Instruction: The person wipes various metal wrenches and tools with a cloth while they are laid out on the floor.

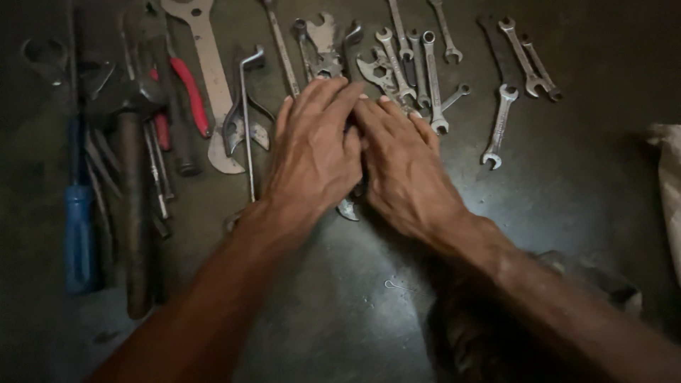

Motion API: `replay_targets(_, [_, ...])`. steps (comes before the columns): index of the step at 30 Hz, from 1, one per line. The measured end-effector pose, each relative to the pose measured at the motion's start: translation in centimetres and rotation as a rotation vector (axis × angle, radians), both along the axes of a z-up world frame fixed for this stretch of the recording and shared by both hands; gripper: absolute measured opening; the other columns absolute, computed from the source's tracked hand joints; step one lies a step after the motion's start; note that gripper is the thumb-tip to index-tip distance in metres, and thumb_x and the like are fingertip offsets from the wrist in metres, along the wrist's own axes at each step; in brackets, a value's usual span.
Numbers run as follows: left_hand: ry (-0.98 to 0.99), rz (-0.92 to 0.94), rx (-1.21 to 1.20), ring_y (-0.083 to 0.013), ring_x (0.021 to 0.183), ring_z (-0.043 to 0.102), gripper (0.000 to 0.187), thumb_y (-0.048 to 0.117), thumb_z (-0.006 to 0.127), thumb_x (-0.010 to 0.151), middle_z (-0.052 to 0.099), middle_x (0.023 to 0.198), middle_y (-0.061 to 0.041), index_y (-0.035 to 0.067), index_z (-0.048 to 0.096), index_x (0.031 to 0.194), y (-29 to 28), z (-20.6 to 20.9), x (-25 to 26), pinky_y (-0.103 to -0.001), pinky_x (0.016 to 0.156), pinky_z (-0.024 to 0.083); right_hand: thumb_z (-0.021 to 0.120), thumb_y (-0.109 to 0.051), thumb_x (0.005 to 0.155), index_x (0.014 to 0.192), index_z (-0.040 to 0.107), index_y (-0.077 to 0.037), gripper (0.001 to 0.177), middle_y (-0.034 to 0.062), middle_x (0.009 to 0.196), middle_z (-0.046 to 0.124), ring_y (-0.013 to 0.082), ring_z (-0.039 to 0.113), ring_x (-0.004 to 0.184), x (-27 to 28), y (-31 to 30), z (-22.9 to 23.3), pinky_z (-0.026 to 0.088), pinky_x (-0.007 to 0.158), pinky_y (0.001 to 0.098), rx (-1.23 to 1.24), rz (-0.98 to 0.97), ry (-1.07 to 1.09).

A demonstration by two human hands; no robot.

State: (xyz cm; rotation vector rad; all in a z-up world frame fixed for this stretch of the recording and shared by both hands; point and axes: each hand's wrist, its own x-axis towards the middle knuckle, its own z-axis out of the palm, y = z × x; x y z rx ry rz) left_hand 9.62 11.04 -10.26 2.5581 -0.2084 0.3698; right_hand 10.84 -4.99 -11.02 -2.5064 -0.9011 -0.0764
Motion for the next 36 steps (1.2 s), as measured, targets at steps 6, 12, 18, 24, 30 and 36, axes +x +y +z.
replay_targets(6, [-0.022,-0.001,-0.02,-0.046,0.14,0.04,0.051,0.009,0.06,0.092,0.046,0.148,-0.03,0.0,0.054,0.141,0.4,0.0,-0.4,-0.054,0.117,0.03,0.048,-0.014,0.104,0.149,0.044,0.002,0.048,0.0223,0.156,0.046,0.0398,0.037,0.15,-0.9,0.2,1.7,0.029,0.119,0.055,0.126,-0.066,-0.055])
replay_targets(12, [-0.071,-0.036,-0.02,-0.0462,0.147,0.038,0.051,-0.001,0.055,0.096,0.042,0.155,-0.031,-0.007,0.048,0.145,1.0,-1.7,-0.5,-0.05,0.122,0.035,0.046,-0.014,0.104,0.149,0.044,0.006,0.05,0.0288,0.156,0.04,0.0406,0.037,0.146,-4.2,0.8,1.2,0.029,0.118,0.0539,0.09,-0.07,-0.001])
replay_targets(18, [-0.042,0.016,-0.085,-0.0433,0.14,0.047,0.056,-0.005,0.054,0.092,0.045,0.151,-0.029,-0.007,0.046,0.147,0.3,-0.7,-0.7,-0.046,0.117,0.042,0.04,-0.016,0.104,0.149,0.045,0.008,0.051,0.0278,0.158,0.039,0.0387,0.033,0.151,-2.3,1.3,0.2,0.024,0.122,0.0538,-0.01,-0.092,-0.081])
replay_targets(24, [0.099,0.012,-0.225,-0.0431,0.136,0.046,0.066,-0.001,0.06,0.084,0.041,0.151,-0.026,-0.004,0.045,0.147,0.1,1.1,-1.7,-0.05,0.115,0.039,0.04,-0.02,0.106,0.151,0.039,0.012,0.056,0.0285,0.158,0.037,0.0416,0.03,0.15,-1.8,1.3,1.0,0.024,0.119,0.0558,0.101,-0.117,-0.036])
replay_targets(30, [0.039,-0.09,-0.053,-0.0392,0.138,0.046,0.063,0.003,0.068,0.082,0.049,0.145,-0.023,-0.004,0.048,0.141,1.2,1.2,-1.8,-0.058,0.117,0.027,0.042,-0.023,0.107,0.149,0.044,0.005,0.051,0.0247,0.159,0.038,0.0381,0.033,0.15,-1.8,0.3,1.1,0.025,0.119,0.0555,0.009,-0.08,-0.095])
replay_targets(36, [-0.116,-0.085,-0.091,-0.0435,0.133,0.048,0.069,-0.003,0.071,0.078,0.052,0.139,-0.027,-0.005,0.047,0.143,0.7,1.8,-1.0,-0.057,0.115,0.033,0.051,-0.015,0.099,0.145,0.048,0.006,0.05,0.0255,0.161,0.036,0.0403,0.034,0.149,0.3,0.3,1.0,0.029,0.117,0.0553,-0.05,-0.065,-0.1])
